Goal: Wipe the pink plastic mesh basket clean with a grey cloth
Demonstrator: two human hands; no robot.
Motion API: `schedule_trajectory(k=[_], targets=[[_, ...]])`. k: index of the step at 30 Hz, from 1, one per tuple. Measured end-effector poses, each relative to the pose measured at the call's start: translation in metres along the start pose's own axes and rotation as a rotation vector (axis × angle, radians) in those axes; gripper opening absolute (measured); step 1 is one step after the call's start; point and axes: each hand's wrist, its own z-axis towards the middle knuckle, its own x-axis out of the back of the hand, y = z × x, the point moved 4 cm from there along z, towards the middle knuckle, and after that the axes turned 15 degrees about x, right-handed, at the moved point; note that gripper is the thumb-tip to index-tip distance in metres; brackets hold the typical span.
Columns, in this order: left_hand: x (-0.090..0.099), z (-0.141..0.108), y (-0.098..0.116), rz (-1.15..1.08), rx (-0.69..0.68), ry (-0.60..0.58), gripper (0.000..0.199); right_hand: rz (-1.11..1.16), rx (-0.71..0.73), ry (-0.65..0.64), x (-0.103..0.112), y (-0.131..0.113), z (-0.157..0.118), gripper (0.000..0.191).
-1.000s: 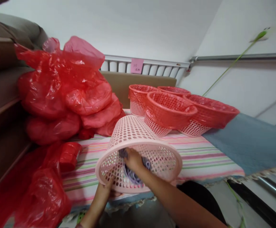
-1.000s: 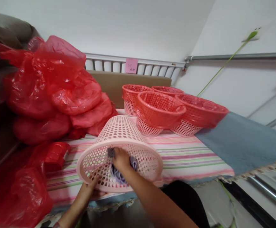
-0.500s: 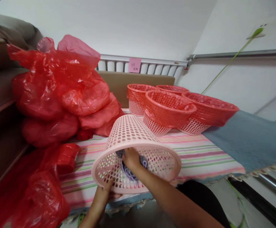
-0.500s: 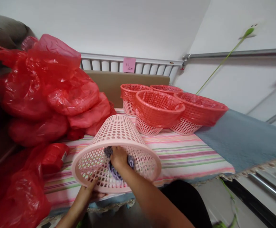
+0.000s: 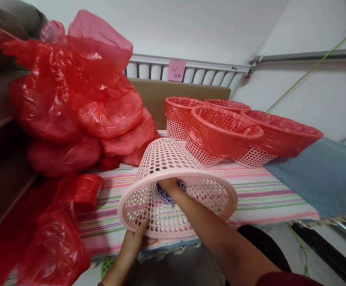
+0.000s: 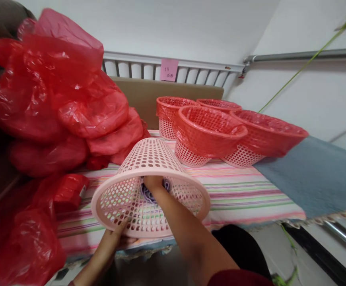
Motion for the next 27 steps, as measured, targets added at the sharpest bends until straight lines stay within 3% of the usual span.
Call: schedule_trajectory(k=[3,7,10,13,16,18,24,27], targets=[[0.0,0.001,-0.001,-0.016,-0.009,0.02,0.055,-0.062,0.031,-0.161,0.006,-0.021,-0.047,0.043],[-0.001,-0.003,-0.001,-0.027,-0.012,0.006,0.057,-0.061,0.117,-0.239,0.012,-0.047,-0.126,0.035],[-0.002,-0.008,0.003,-0.058,-0.057,-0.007,0.056,-0.001,0.151,-0.287,0.019,-0.057,-0.16,0.034],[-0.008,-0.011,0.001,-0.095,-0.055,-0.062,0.055,0.102,0.096,-0.256,0.028,-0.057,-0.157,0.033],[-0.018,-0.009,-0.005,-0.116,-0.029,-0.131,0.056,0.127,-0.026,-0.097,0.032,-0.051,-0.131,0.036],[-0.017,-0.009,-0.003,-0.079,-0.087,-0.116,0.053,0.078,-0.064,-0.07,0.027,-0.049,-0.115,0.037],[0.026,-0.01,0.043,0.05,-0.425,0.105,0.04,-0.066,0.021,-0.197,0.005,-0.053,-0.106,0.035],[0.037,-0.009,0.06,0.094,-0.529,0.096,0.037,-0.101,0.001,-0.198,-0.002,-0.046,-0.091,0.036]])
